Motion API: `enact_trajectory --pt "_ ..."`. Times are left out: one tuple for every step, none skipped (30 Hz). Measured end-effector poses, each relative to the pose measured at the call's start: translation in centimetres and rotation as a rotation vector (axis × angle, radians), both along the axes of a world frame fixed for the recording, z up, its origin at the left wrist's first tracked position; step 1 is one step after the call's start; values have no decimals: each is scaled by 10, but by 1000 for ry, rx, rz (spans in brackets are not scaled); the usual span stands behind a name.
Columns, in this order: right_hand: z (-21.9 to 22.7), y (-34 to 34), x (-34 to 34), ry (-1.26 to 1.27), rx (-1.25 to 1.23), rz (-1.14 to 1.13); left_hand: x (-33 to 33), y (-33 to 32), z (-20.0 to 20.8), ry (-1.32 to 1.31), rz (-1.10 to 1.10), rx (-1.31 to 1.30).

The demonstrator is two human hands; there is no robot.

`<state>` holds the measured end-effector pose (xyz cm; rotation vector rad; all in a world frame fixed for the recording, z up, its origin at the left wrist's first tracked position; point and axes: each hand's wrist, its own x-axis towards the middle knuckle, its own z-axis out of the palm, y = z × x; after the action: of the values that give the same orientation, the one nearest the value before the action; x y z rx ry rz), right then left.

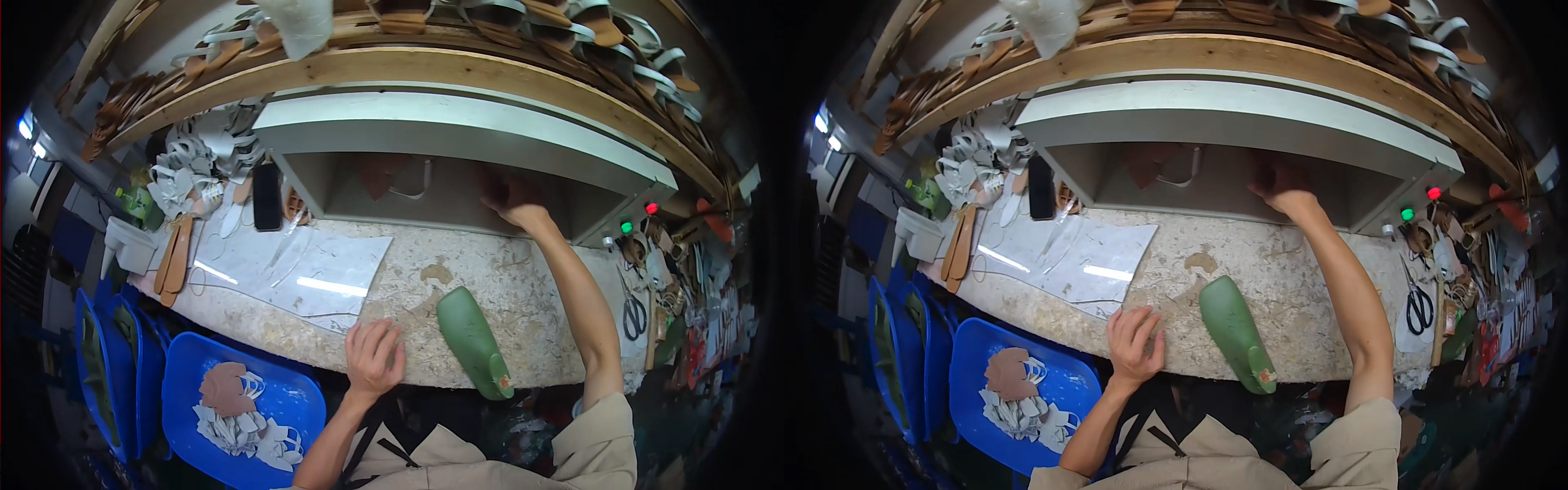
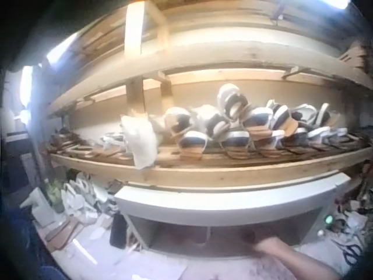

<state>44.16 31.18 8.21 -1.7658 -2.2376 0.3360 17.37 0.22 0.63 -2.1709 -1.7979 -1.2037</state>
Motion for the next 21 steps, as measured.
enact_trajectory --pt "-13 11 5 -10 18 -21 0 2 0 -3 -10 6" --pt "-17 14 2 -21 26 -32 -1 -1 -1 -7 -10 1" --pt "-22 17 -3 -32 35 -46 -1 -2 -2 -11 -13 -3" --pt "-23 20 -2 -53 8 -84 -3 -2 0 -7 -4 5" --pt "-31 29 6 -27 3 -72 -1 -1 0 -7 -3 11" --pt "-40 42 21 -5 -2 -68 1 0 0 -10 -9 17" --pt "-50 52 37 17 -5 -66 3 1 0 -15 -18 24" --pt "-49 46 30 15 12 -77 1 -1 -3 -14 -11 21" --pt "-40 37 13 27 27 -77 -4 -6 -1 0 6 16" --pt "-30 29 13 16 55 -102 -2 -4 -3 -9 -3 23" --pt "-29 27 15 118 64 -112 -2 -4 -3 -11 -5 26" --pt "-27 26 19 219 74 -123 -1 -4 -3 -15 -10 29" --pt "-25 24 23 319 86 -136 0 -4 -2 -19 -16 34" --pt "-22 15 22 370 120 -153 0 -4 -2 -21 -13 38" --pt "-17 -1 20 421 154 -168 -1 -4 -1 -22 -7 42" --pt "-11 -20 19 472 188 -184 -2 -4 -1 -25 -4 47" --pt "-5 -43 21 660 18 -171 -2 -4 -1 -52 -14 54" --pt "0 -70 21 849 -165 -148 -4 -5 -2 -73 -13 59" --pt "13 -104 15 988 -250 -34 -4 -5 -2 -103 -15 67" --pt "24 -141 5 1134 -350 83 -8 -4 2 -148 -35 21" --pt "34 -175 2 1152 -461 122 -10 -1 7 -206 -71 -28"
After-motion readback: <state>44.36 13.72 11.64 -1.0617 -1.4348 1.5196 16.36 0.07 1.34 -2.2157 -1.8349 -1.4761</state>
